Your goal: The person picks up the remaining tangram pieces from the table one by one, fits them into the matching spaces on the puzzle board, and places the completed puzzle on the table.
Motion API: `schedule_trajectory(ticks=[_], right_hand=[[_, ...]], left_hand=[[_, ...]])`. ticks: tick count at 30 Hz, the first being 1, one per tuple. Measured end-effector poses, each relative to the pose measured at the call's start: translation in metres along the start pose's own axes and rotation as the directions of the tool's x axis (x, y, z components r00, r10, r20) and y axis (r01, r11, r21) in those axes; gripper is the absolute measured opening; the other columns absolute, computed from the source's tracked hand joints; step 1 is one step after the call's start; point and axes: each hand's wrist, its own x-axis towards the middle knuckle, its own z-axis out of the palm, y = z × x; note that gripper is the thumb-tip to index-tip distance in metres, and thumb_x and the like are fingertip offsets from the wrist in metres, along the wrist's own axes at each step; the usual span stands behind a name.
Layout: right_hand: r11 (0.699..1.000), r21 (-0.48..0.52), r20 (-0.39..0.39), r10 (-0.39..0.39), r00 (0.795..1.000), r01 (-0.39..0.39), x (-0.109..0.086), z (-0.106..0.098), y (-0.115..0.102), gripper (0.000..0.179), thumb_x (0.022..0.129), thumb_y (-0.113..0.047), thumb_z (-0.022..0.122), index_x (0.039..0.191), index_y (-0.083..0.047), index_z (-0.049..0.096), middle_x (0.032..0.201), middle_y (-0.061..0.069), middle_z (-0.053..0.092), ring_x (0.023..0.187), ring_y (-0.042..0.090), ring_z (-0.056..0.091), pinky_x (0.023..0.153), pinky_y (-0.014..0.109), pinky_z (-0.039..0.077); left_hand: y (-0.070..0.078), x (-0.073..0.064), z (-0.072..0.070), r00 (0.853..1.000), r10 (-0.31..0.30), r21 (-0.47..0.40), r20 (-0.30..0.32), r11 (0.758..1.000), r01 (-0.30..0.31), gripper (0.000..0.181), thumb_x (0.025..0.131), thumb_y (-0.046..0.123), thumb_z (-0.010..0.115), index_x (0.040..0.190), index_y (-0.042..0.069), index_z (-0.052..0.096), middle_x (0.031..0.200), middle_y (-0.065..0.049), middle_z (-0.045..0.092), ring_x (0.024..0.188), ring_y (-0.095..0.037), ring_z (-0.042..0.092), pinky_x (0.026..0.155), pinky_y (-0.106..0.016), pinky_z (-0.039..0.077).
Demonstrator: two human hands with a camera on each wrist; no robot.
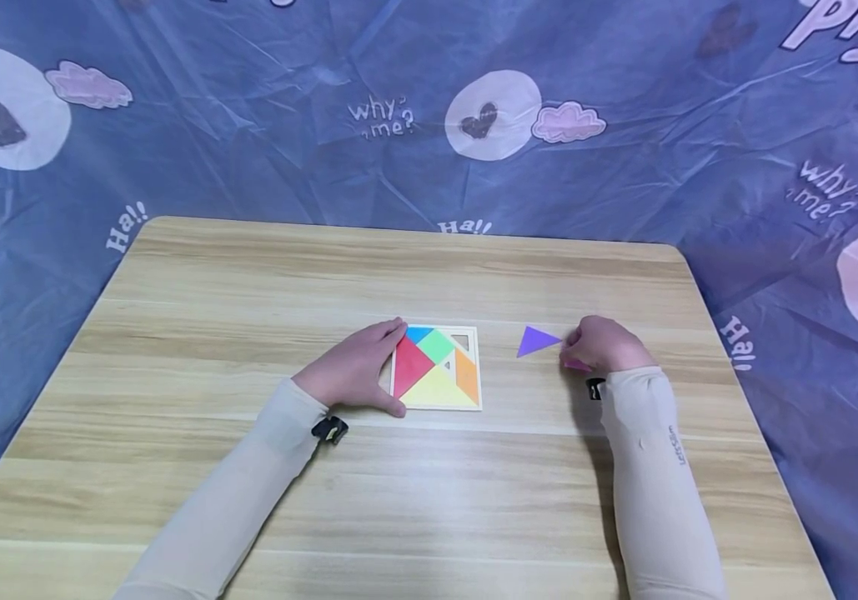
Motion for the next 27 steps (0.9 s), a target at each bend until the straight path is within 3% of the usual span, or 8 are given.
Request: schedule_trajectory(ticks=[13, 19, 27], right_hand=[[0.998, 0.06, 0.006, -0.018, 1.0, 0.018, -0.0015, -0.0005, 0.0001, 0.034, 0.083, -0.015, 0.066, 0.055, -0.019, 0.047, 0.052, -0.007, 0.043, 0.054, 0.013, 0.043, 0.064, 0.029, 0.038], [0.998, -0.019, 0.006, -0.059, 0.998, 0.06, -0.0048, 0.0006, -0.005, 0.029, 0.08, -0.012, 0.055, 0.055, -0.019, 0.041, 0.053, -0.006, 0.036, 0.055, 0.015, 0.038, 0.059, 0.029, 0.034], [0.997, -0.042, 0.005, -0.062, 0.998, 0.062, -0.0037, 0.0034, -0.005, 0.029, 0.08, -0.013, 0.056, 0.056, -0.02, 0.042, 0.055, -0.007, 0.037, 0.06, 0.016, 0.041, 0.061, 0.03, 0.034]], left_hand=[[-0.0028, 0.0015, 0.0024, 1.0, -0.006, 0.004, 0.003, 1.0, 0.006, 0.129, 0.071, 0.063, 0.087, 0.165, 0.005, 0.019, 0.172, -0.009, 0.019, 0.157, -0.028, 0.021, 0.125, -0.042, 0.027], [-0.0044, 0.0018, 0.0035, 1.0, -0.008, 0.003, 0.004, 1.0, 0.007, 0.13, 0.071, 0.064, 0.087, 0.165, 0.005, 0.019, 0.172, -0.008, 0.019, 0.157, -0.027, 0.021, 0.126, -0.042, 0.027], [-0.0042, 0.0015, 0.0031, 1.0, -0.003, -0.007, 0.002, 1.0, 0.003, 0.129, 0.071, 0.062, 0.088, 0.165, 0.005, 0.019, 0.172, -0.009, 0.019, 0.157, -0.028, 0.02, 0.126, -0.042, 0.027]])
